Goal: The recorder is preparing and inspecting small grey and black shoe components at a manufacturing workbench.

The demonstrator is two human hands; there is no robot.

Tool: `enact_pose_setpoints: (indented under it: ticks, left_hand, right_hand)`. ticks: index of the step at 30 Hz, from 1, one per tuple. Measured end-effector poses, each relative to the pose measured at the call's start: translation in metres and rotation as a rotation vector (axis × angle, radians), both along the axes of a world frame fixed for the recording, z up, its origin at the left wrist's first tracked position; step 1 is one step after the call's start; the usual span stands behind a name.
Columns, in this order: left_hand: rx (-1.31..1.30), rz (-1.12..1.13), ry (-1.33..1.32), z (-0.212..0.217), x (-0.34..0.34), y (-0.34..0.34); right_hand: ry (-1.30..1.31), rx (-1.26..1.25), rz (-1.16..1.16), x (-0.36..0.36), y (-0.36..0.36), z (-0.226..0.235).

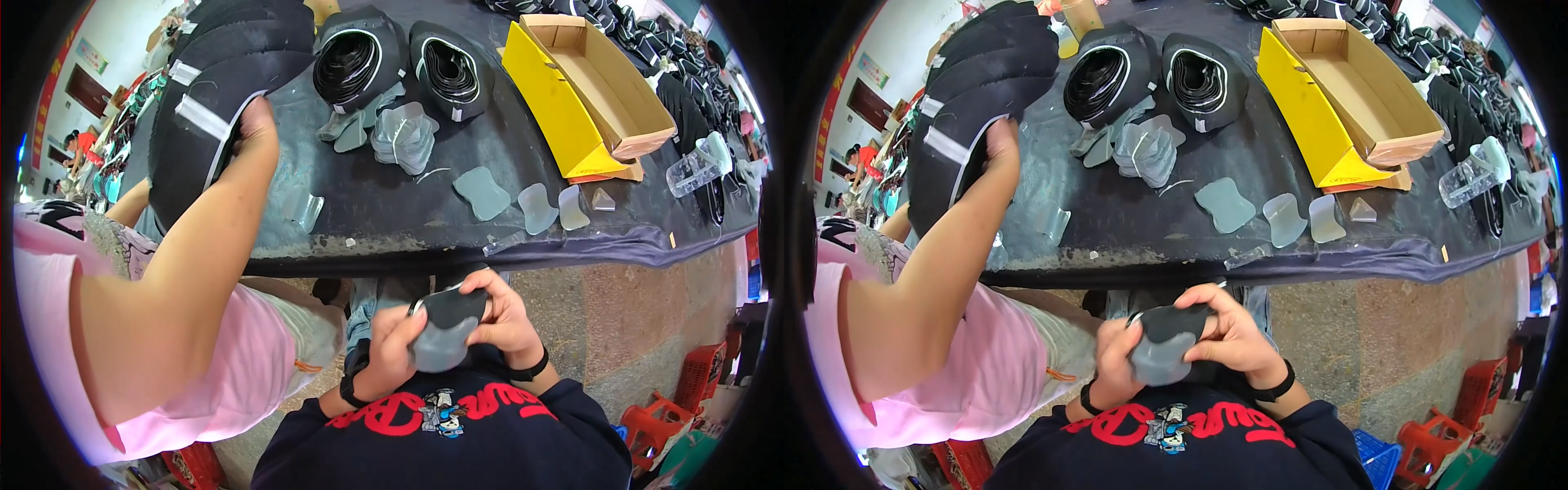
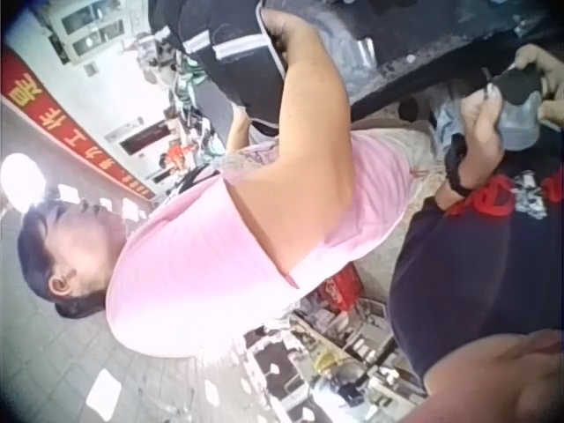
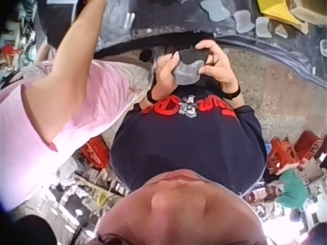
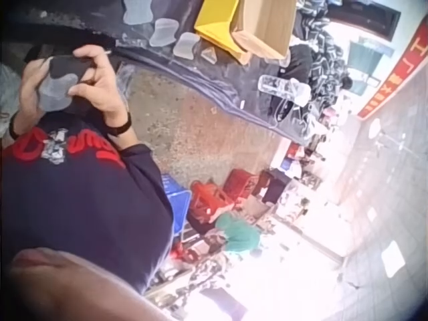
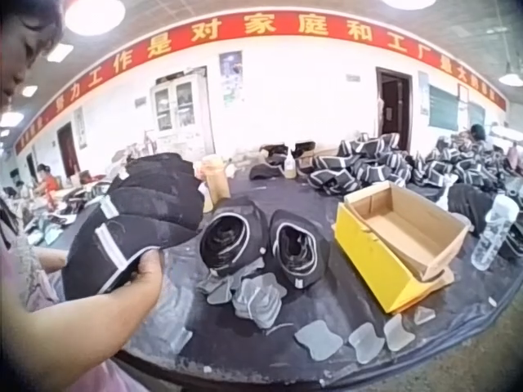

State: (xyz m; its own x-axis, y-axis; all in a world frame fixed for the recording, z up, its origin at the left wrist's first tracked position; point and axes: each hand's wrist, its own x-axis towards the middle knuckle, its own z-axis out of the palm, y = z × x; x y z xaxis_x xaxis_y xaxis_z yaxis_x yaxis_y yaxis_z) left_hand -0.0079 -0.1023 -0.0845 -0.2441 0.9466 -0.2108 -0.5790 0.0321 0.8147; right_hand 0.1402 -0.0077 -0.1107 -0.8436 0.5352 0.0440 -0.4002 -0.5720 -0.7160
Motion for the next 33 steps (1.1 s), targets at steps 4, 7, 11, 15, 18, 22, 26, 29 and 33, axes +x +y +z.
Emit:
enact_pose_setpoints:
  ticks: [4, 7, 11, 15, 18, 22, 26, 29, 33]
  left_hand:
    - [0.623, 0.027, 0.839, 0.013, -0.017, -0.018]
    - [0.577, 0.096, 0.879, 0.016, -0.017, -0.019]
    - [0.121, 0.345, 0.793, 0.002, -0.003, 0.001]
    - [-0.105, 0.313, 0.940, -0.027, 0.006, 0.024]
    - [-0.034, 0.302, 0.662, -0.045, 0.010, 0.027]
    - [-0.007, 0.291, 0.382, -0.056, 0.012, 0.023]
    - [0.004, 0.206, 0.292, -0.054, 0.012, 0.017]
    - [0.023, 0.219, 0.203, -0.053, 0.018, 0.016]
    - [-0.009, 0.211, 0.184, -0.053, 0.020, 0.016]
  right_hand:
    - [0.212, 0.179, 0.224, 0.004, 0.002, 0.008]
    - [0.079, 0.108, 0.128, -0.006, 0.003, 0.012]
    - [-0.321, 0.525, -0.516, -0.031, 0.002, 0.011]
    - [-0.548, 1.112, -0.868, -0.031, -0.014, 0.017]
    - [-0.620, 1.269, -0.868, -0.038, -0.021, 0.013]
    - [-0.673, 1.332, -0.910, -0.043, -0.023, 0.006]
    - [-0.687, 1.369, -0.955, -0.044, -0.025, 0.004]
    - [-0.685, 1.381, -0.981, -0.045, -0.027, 0.004]
    - [-0.676, 1.404, -0.988, -0.046, -0.026, 0.002]
